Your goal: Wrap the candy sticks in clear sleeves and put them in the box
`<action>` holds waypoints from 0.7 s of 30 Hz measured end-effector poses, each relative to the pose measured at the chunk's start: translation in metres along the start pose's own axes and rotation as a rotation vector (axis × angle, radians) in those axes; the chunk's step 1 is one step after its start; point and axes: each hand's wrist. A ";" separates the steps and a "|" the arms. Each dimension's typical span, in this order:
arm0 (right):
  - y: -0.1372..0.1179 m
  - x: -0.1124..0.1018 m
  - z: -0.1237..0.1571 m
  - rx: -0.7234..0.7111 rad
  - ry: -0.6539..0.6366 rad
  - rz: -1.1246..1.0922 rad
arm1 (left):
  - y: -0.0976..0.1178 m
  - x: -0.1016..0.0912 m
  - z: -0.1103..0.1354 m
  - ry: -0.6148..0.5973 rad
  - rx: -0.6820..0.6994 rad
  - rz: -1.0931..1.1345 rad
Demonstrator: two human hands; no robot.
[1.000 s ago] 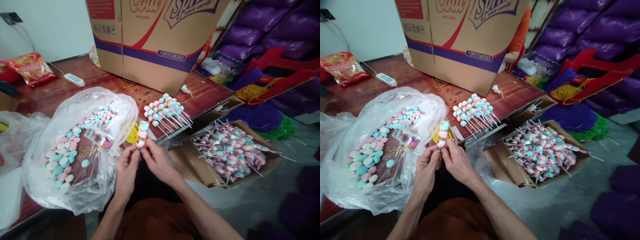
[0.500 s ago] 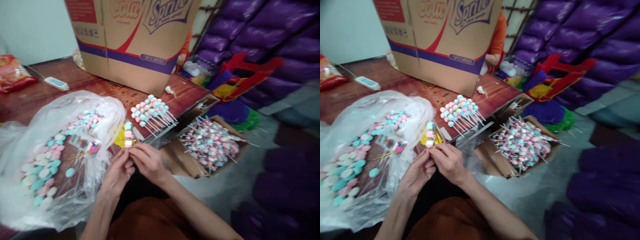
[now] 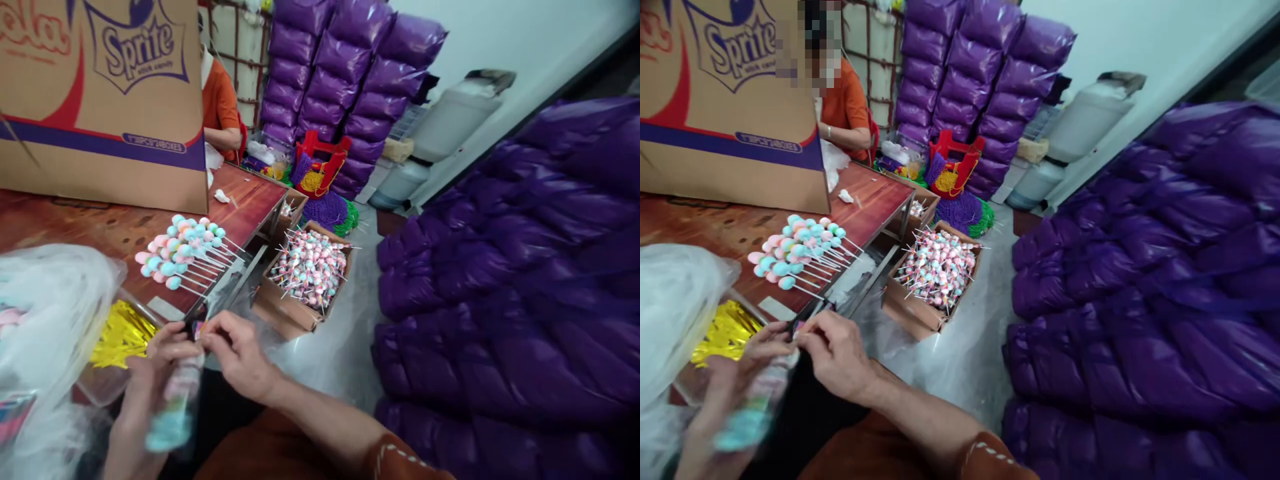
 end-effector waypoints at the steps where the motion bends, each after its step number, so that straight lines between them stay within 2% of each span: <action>1: 0.001 -0.007 0.002 0.043 0.035 -0.023 | -0.007 0.004 0.000 -0.004 -0.013 -0.046; 5: 0.016 -0.026 0.011 0.117 0.159 -0.087 | -0.030 0.034 0.011 0.009 -0.176 -0.200; 7: 0.029 -0.035 0.018 0.244 0.194 -0.200 | -0.035 0.051 0.015 -0.040 -0.256 -0.222; 10: 0.052 -0.048 0.033 0.504 0.079 -0.432 | -0.045 0.073 0.012 -0.054 -0.294 -0.240; 12: 0.071 -0.057 0.043 0.577 0.006 -0.489 | -0.059 0.083 0.006 -0.053 -0.277 -0.324; 13: 0.081 -0.062 0.046 0.577 0.017 -0.468 | -0.067 0.087 0.004 -0.081 -0.261 -0.390; 15: 0.103 -0.076 0.048 0.549 0.183 -0.294 | -0.084 0.091 0.001 -0.158 -0.202 -0.513; 17: 0.128 -0.099 0.043 0.546 0.434 -0.042 | -0.095 0.091 0.002 -0.214 -0.135 -0.563; 19: 0.149 -0.132 0.033 0.585 0.629 0.120 | -0.095 0.086 0.005 -0.220 -0.094 -0.561; 21: 0.163 -0.166 0.022 0.626 0.744 0.238 | -0.083 0.076 0.009 -0.185 -0.055 -0.572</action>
Point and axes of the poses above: each hand's wrist, its own z-axis away from the middle knuckle, its own x-axis out of the palm, y = z × x, and after that the axes turned 7 degrees about x, right-handed
